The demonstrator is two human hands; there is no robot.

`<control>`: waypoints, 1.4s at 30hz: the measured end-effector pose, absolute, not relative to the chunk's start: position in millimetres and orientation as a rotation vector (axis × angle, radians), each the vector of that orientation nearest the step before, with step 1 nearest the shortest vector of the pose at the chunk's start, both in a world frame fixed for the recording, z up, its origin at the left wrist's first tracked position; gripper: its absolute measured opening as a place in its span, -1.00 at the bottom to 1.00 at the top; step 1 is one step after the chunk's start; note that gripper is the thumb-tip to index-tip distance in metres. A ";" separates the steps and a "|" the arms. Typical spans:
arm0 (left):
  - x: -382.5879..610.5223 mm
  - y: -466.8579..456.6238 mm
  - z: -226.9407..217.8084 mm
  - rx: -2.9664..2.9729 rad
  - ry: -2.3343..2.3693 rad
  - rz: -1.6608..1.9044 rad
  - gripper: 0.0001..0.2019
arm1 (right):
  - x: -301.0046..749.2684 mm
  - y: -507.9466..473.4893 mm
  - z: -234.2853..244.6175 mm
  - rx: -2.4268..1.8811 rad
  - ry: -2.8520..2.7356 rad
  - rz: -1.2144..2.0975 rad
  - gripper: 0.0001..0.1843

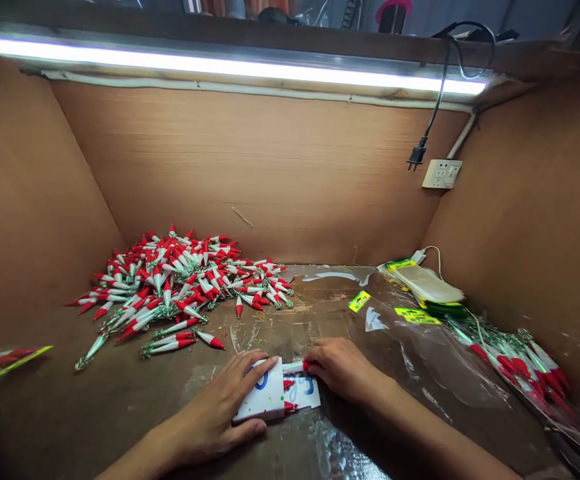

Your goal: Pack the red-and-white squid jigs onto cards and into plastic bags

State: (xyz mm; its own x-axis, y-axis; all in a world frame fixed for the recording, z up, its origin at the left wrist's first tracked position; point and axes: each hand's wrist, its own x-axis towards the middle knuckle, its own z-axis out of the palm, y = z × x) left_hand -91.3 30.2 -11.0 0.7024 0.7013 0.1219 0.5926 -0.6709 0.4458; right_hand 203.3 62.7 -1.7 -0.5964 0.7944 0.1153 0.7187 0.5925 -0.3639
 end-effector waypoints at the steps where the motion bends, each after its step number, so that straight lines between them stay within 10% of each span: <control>1: -90.5 30.2 -10.7 2.536 1.008 0.399 -0.11 | 196.0 63.1 -4.7 -1.235 -2.559 0.377 -0.79; 25: -94.7 20.3 -9.4 2.579 1.089 0.353 -0.22 | -8.0 156.8 7.5 -1.152 -2.314 0.828 -0.84; 42: -96.6 27.4 -17.5 2.553 0.995 0.438 -0.10 | 213.8 109.0 10.4 -1.121 -1.717 1.557 -0.60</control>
